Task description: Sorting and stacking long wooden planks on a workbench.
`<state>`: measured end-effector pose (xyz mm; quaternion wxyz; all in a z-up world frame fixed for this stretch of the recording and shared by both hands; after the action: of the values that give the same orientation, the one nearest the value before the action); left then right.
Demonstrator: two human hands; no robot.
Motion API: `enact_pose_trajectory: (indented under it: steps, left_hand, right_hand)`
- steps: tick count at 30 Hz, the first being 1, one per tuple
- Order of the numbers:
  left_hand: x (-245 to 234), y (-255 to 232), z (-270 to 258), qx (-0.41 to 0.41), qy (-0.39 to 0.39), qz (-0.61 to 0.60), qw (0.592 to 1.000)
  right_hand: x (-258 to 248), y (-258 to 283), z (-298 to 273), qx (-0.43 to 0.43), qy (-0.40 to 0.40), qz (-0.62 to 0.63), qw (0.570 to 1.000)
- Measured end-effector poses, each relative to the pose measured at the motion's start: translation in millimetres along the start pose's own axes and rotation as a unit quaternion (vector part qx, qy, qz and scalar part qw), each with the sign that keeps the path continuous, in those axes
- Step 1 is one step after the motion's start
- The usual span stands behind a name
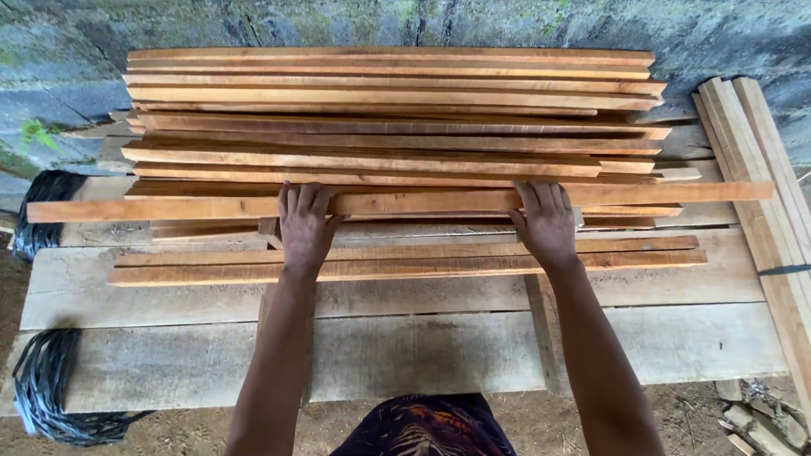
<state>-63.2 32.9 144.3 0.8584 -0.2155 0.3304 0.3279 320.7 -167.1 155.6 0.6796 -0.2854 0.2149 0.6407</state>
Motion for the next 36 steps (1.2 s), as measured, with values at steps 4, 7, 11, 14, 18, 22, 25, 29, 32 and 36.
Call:
enact_pose_trajectory:
  steps: [4, 7, 11, 14, 18, 22, 25, 29, 32, 36]
  left_hand:
    - [6, 1, -40, 0.004, 0.004, -0.001, 1.0]
    - [1, -9, -71, -0.013, 0.01, -0.021, 1.0]
    - [13, -5, -140, -0.034, 0.039, -0.041, 0.998]
    - [20, -7, -180, -0.059, 0.092, -0.055, 0.992]
    - [11, -13, -196, -0.107, 0.163, -0.09, 0.977]
    - [27, -5, -207, -0.115, 0.175, -0.097, 0.973]
    - [47, 2, -221, -0.113, 0.177, -0.093, 0.973]
    - [51, 3, -222, -0.1, 0.154, -0.095, 0.978]
    - [43, 1, -223, -0.082, 0.127, -0.083, 0.985]
    - [30, 7, -227, -0.092, 0.069, -0.041, 0.993]
  right_hand:
    - [5, 9, -40, 0.039, 0.009, 0.028, 0.999]
    - [15, 17, -80, 0.072, -0.005, 0.048, 0.996]
    - [25, 36, -140, 0.102, 0.026, 0.062, 0.993]
    - [20, 57, -167, 0.118, 0.068, 0.072, 0.988]
    - [12, 78, -174, 0.14, 0.136, 0.083, 0.977]
    - [17, 81, -181, 0.15, 0.175, 0.066, 0.971]
    - [25, 81, -193, 0.163, 0.206, 0.072, 0.962]
    - [19, 82, -184, 0.161, 0.234, 0.092, 0.954]
    - [13, 88, -184, 0.15, 0.227, 0.088, 0.958]
    - [7, 95, -179, 0.137, 0.139, 0.076, 0.978]
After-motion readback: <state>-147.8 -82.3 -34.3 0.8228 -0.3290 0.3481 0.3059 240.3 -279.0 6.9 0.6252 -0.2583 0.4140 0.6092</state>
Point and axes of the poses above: each hand's wrist, its own z-axis towards the middle knuckle, its own x-axis out of the palm, y = z × x, the point moved 1 cm from there along z, towards the middle knuckle, and after that the axes turned 7 degrees about -y, right-handed, at the moved point
